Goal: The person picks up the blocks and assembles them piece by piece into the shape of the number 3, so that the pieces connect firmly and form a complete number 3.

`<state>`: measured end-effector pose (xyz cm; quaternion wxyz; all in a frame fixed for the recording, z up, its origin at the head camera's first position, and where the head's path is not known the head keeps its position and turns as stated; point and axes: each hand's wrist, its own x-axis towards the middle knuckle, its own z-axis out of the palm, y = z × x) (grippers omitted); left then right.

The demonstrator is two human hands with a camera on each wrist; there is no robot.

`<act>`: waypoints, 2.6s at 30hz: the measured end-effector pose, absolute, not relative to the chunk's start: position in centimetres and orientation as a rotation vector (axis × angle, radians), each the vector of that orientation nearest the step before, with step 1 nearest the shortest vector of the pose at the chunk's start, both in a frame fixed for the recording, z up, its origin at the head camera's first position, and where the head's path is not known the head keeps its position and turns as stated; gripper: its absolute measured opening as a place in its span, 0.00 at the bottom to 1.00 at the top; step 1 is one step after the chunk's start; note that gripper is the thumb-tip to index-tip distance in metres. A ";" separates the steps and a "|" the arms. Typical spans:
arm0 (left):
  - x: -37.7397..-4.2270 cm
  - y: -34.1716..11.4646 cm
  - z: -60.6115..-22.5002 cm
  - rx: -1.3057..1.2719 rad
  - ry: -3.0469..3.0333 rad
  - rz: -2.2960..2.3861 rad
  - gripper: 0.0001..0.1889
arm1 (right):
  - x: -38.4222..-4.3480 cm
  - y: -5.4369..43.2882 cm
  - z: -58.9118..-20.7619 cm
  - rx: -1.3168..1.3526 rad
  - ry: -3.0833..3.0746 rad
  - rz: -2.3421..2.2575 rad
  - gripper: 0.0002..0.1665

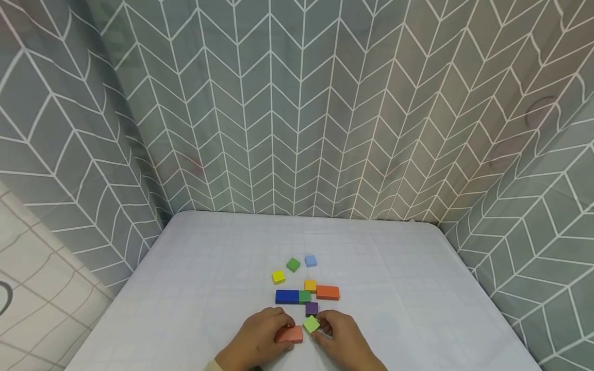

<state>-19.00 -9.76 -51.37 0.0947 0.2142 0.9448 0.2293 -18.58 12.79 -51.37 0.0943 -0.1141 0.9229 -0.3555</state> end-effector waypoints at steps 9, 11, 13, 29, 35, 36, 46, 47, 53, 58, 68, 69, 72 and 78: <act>-19.2 -9.7 -51.5 0.644 2.786 0.717 0.19 | -18.6 12.8 -51.3 -0.357 2.748 -1.052 0.21; -19.2 -9.7 -51.5 0.649 2.782 0.728 0.19 | -18.6 12.7 -51.3 -0.355 2.746 -1.054 0.21; -19.2 -9.7 -51.4 0.658 2.780 0.735 0.19 | -18.6 12.7 -51.3 -0.354 2.745 -1.055 0.20; -19.2 -9.8 -51.5 0.676 2.775 0.789 0.17 | -18.6 12.8 -51.4 -0.391 2.758 -1.062 0.19; -19.3 -9.7 -51.5 0.668 2.777 0.783 0.18 | -18.6 12.9 -51.4 -0.404 2.784 -1.032 0.18; -19.3 -9.7 -51.5 0.664 2.777 0.783 0.18 | -18.7 12.8 -51.5 -0.399 2.783 -1.029 0.19; -19.4 -9.6 -51.6 0.625 2.759 0.801 0.20 | -18.8 13.0 -51.5 -0.396 2.759 -1.049 0.19; -19.5 -9.6 -51.6 0.626 2.763 0.800 0.20 | -18.9 13.0 -51.5 -0.399 2.761 -1.049 0.19; -19.7 -9.7 -51.8 0.631 2.773 0.848 0.20 | -19.0 13.2 -51.6 -0.425 2.776 -1.058 0.19; -20.7 -10.6 -51.6 0.559 2.770 1.035 0.15 | -19.1 13.1 -51.7 -0.415 2.767 -1.075 0.19; -25.0 -13.4 -52.6 0.335 2.943 1.189 0.10 | -19.0 12.8 -51.6 -0.292 2.702 -1.074 0.19; -25.3 -13.4 -52.7 0.308 2.953 1.192 0.11 | -19.0 12.8 -51.6 -0.293 2.699 -1.079 0.19; -26.1 -13.3 -52.6 0.235 2.990 1.179 0.12 | -19.0 12.8 -51.6 -0.306 2.692 -1.093 0.19; -27.7 -12.5 -52.7 0.131 3.030 1.110 0.18 | -19.1 12.9 -51.9 -0.306 2.681 -1.109 0.19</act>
